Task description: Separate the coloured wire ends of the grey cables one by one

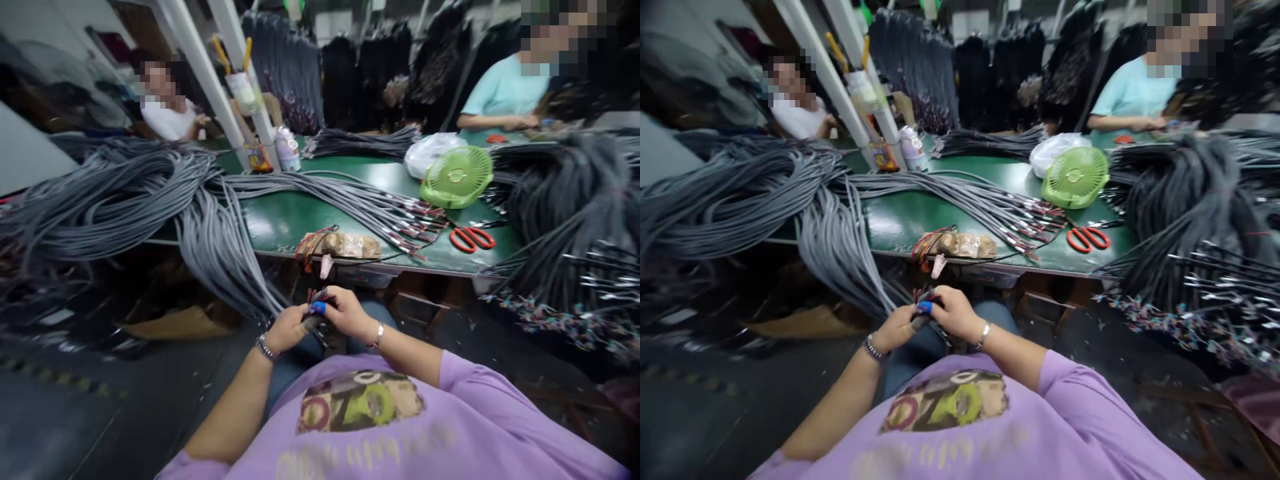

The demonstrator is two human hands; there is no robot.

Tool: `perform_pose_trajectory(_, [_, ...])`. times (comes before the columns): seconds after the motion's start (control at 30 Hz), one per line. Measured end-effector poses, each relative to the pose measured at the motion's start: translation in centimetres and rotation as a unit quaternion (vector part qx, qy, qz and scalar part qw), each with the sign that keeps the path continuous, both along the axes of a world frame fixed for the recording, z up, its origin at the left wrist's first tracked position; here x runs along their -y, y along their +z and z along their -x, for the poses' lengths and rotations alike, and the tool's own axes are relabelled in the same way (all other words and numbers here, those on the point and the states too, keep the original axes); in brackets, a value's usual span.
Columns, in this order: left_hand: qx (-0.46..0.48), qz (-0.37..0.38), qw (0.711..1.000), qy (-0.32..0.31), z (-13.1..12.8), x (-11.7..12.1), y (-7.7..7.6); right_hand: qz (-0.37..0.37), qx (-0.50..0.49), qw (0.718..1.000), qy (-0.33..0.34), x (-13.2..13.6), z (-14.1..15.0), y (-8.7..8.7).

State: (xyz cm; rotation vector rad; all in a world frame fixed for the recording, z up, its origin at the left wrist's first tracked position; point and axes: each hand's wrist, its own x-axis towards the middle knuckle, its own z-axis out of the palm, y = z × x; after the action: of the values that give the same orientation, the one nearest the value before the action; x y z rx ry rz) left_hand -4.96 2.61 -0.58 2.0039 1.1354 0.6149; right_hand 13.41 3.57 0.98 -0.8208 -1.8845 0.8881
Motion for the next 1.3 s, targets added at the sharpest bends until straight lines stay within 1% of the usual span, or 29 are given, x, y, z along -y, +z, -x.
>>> perform_pose_trajectory(0.03, [0.015, 0.012, 1.0, -0.008, 0.1, 0.1, 0.1, 0.015, -0.016, 1.0, 0.001, 0.0, -0.1, -0.2])
perform_pose_trajectory(0.1, [0.052, 0.062, 0.997, -0.017, 0.3, 0.4, 0.3, 0.054, -0.038, 0.998, 0.006, 0.1, -0.1, -0.5])
perform_pose_trajectory(0.17, [0.084, 0.085, 0.993, -0.011, 0.4, 0.9, 0.3, 0.082, -0.039, 0.996, 0.021, 0.3, -0.2, -0.8])
perform_pose_trajectory(0.23, [0.127, 0.112, 0.985, 0.018, 0.3, 1.3, 0.2, 0.104, -0.048, 0.993, 0.02, 0.5, -0.2, -1.1])
perform_pose_trajectory(0.3, [0.198, 0.122, 0.969, 0.081, 0.1, 1.6, 0.0, 0.136, -0.068, 0.988, 0.012, 0.6, -0.3, -1.4])
perform_pose_trajectory(0.37, [0.287, 0.109, 0.937, 0.167, -0.2, 1.8, -0.2, 0.176, -0.084, 0.981, 0.006, 0.6, -0.4, -1.7])
perform_pose_trajectory(0.43, [0.371, 0.082, 0.892, 0.246, -0.4, 2.0, -0.1, 0.206, -0.087, 0.975, 0.007, 0.6, -0.7, -2.0])
perform_pose_trajectory(0.5, [0.438, 0.059, 0.85, 0.286, -0.4, 2.1, 0.3, 0.217, -0.079, 0.973, 0.016, 0.6, -1.1, -2.3])
perform_pose_trajectory(0.53, [0.458, 0.054, 0.839, 0.29, -0.4, 2.2, 0.6, 0.218, -0.073, 0.973, 0.02, 0.5, -1.4, -2.4])
perform_pose_trajectory(0.57, [0.465, 0.057, 0.837, 0.283, -0.3, 2.3, 1.0, 0.214, -0.065, 0.974, 0.021, 0.5, -1.6, -2.5])
perform_pose_trajectory(0.6, [0.457, 0.067, 0.846, 0.267, -0.1, 2.4, 1.5, 0.202, -0.056, 0.978, 0.016, 0.5, -2.0, -2.6])
perform_pose_trajectory(0.67, [0.398, 0.096, 0.888, 0.212, 0.2, 2.5, 2.6, 0.154, -0.022, 0.988, -0.006, 0.2, -2.9, -2.6])
perform_pose_trajectory(0.73, [0.321, 0.123, 0.928, 0.144, 0.4, 2.7, 3.4, 0.06, 0.029, 0.997, -0.038, -0.2, -4.2, -2.4])
perform_pose_trajectory(0.77, [0.292, 0.129, 0.94, 0.119, 0.4, 2.7, 3.7, 0.016, 0.045, 0.997, -0.056, -0.4, -4.9, -2.3])
perform_pose_trajectory(0.83, [0.263, 0.128, 0.95, 0.106, 0.3, 2.8, 3.9, -0.036, 0.068, 0.992, -0.103, -0.8, -6.2, -2.1])
perform_pose_trajectory(0.87, [0.261, 0.123, 0.951, 0.112, 0.1, 2.9, 3.8, -0.051, 0.08, 0.988, -0.124, -0.9, -6.8, -2.0])
perform_pose_trajectory(0.9, [0.259, 0.117, 0.951, 0.12, -0.2, 3.0, 3.7, -0.063, 0.092, 0.985, -0.131, -0.9, -7.2, -2.0])
perform_pose_trajectory(0.97, [0.241, 0.1, 0.959, 0.114, -0.8, 3.1, 3.3, -0.077, 0.107, 0.984, -0.119, -0.7, -7.5, -2.0])
perform_pose_trajectory(1.03, [0.211, 0.076, 0.969, 0.103, -1.4, 3.3, 3.2, -0.087, 0.118, 0.986, -0.081, -0.2, -7.2, -2.1])
perform_pose_trajectory(1.07, [0.206, 0.064, 0.97, 0.111, -1.6, 3.4, 3.3, -0.091, 0.123, 0.986, -0.062, 0.1, -7.0, -2.1])
perform_pose_trajectory(1.13, [0.22, 0.037, 0.962, 0.156, -1.7, 3.9, 3.6, -0.098, 0.127, 0.986, -0.034, 0.7, -6.3, -2.0])
perform_pose_trajectory(1.23, [0.275, 0.003, 0.928, 0.252, -1.2, 5.2, 4.3, -0.108, 0.11, 0.988, -0.008, 1.6, -5.4, -1.4])
perform_pose_trajectory(1.3, [0.305, -0.019, 0.902, 0.304, -0.7, 6.2, 4.9, -0.119, 0.099, 0.988, 0.007, 2.3, -5.0, -0.7])
